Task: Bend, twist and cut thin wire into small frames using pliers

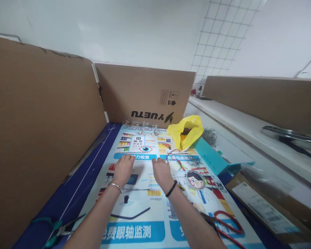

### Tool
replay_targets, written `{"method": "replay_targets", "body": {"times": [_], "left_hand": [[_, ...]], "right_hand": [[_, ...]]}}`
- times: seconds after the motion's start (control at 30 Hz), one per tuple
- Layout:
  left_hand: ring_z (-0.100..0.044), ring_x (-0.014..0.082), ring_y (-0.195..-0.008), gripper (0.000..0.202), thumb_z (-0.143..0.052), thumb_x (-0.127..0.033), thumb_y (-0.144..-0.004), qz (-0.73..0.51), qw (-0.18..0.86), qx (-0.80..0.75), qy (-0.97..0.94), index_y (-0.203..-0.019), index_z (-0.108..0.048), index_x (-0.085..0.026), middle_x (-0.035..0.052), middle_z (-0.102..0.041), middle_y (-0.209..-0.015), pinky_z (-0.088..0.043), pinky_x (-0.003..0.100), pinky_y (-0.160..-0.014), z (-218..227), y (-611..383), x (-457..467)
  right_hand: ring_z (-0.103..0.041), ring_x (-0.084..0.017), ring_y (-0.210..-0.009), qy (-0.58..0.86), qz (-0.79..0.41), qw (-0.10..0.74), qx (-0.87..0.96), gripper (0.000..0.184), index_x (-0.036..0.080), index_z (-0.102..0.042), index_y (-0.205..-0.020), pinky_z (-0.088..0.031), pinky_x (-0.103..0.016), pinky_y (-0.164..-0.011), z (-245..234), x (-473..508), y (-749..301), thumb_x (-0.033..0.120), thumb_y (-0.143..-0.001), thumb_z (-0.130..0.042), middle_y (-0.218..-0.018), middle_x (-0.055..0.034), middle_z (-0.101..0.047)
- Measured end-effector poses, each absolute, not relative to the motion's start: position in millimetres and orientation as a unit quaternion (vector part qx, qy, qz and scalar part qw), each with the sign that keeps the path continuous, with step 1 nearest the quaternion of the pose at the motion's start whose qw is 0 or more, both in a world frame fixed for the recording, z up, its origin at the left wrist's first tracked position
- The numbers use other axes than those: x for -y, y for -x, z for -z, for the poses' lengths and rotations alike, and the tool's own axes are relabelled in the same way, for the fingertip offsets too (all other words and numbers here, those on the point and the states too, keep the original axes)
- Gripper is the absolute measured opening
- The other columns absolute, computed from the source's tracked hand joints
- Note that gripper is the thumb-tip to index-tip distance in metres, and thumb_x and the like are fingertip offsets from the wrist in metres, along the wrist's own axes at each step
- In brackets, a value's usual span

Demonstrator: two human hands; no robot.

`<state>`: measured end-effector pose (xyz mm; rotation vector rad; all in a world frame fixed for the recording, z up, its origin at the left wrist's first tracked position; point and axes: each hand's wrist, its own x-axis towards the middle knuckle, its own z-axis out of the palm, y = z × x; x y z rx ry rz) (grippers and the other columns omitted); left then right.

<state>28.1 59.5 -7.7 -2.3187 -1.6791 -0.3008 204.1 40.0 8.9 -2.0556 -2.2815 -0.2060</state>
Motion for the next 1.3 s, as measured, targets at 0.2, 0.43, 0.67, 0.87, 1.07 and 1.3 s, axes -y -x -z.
{"method": "replay_targets", "body": {"times": [0.2, 0.43, 0.67, 0.87, 1.07, 1.3], "left_hand": [[-0.052, 0.0249, -0.091, 0.025, -0.041, -0.005, -0.086, 0.095, 0.126, 0.589, 0.792, -0.099, -0.059, -0.017, 0.0102, -0.058, -0.095, -0.042, 0.035, -0.075, 11.1, -20.8, -60.5], [-0.052, 0.0244, -0.09, 0.026, -0.041, -0.004, -0.085, 0.09, 0.122, 0.598, 0.787, -0.095, -0.061, -0.017, 0.0103, -0.057, -0.094, -0.043, 0.034, -0.075, 14.2, -18.3, -62.5], [-0.051, 0.0243, -0.092, 0.029, -0.04, -0.004, -0.084, 0.114, 0.12, 0.619, 0.767, -0.102, -0.059, -0.018, 0.0103, -0.056, -0.094, -0.044, 0.032, -0.075, 14.0, -18.3, -62.8], [-0.051, 0.0254, -0.094, 0.03, -0.04, -0.003, -0.083, 0.162, 0.103, 0.631, 0.752, -0.1, -0.059, -0.018, 0.0105, -0.056, -0.095, -0.045, 0.031, -0.07, 9.5, -17.6, -59.9], [-0.053, 0.0263, -0.096, 0.028, -0.04, -0.006, -0.085, 0.244, 0.048, 0.625, 0.74, -0.1, -0.06, -0.018, 0.0114, -0.057, -0.1, -0.046, 0.035, -0.077, 8.8, -18.2, -59.8], [-0.056, 0.024, -0.096, 0.023, -0.04, -0.016, -0.087, 0.377, -0.082, 0.604, 0.698, -0.093, -0.063, -0.018, 0.0101, -0.061, -0.097, -0.043, 0.038, -0.09, 14.5, -19.8, -66.5]], "right_hand": [[-0.059, -0.022, -0.088, 0.653, 0.052, 0.05, 0.754, 0.024, 0.015, -0.06, -0.097, -0.044, -0.027, -0.065, 2.7, -46.5, -203.8, 0.003, -0.084, -0.043, -0.093, -0.0126, -0.063], [-0.058, -0.021, -0.086, 0.649, 0.028, 0.086, 0.756, 0.026, 0.016, -0.06, -0.096, -0.042, -0.026, -0.065, 21.4, -51.8, -206.9, 0.001, -0.079, -0.046, -0.091, -0.0095, -0.063], [-0.057, -0.02, -0.087, 0.647, 0.003, 0.152, 0.747, 0.026, 0.016, -0.06, -0.095, -0.041, -0.027, -0.068, 30.1, -52.6, -205.4, 0.002, -0.079, -0.045, -0.091, -0.0083, -0.063], [-0.055, -0.019, -0.093, 0.633, -0.028, 0.238, 0.736, 0.028, 0.017, -0.061, -0.097, -0.04, -0.026, -0.077, 26.3, -50.2, -203.2, 0.002, -0.081, -0.043, -0.095, -0.0085, -0.063], [-0.057, -0.018, -0.085, 0.618, -0.098, 0.339, 0.702, 0.027, 0.018, -0.062, -0.085, -0.041, -0.026, -0.076, 26.8, -51.3, -202.7, 0.003, -0.075, -0.043, -0.088, -0.0058, -0.063], [-0.054, -0.017, -0.075, 0.59, -0.219, 0.452, 0.633, 0.018, 0.019, -0.059, -0.074, -0.044, -0.03, -0.074, 31.2, -57.4, -203.5, 0.008, -0.066, -0.046, -0.078, -0.0031, -0.059]]}}
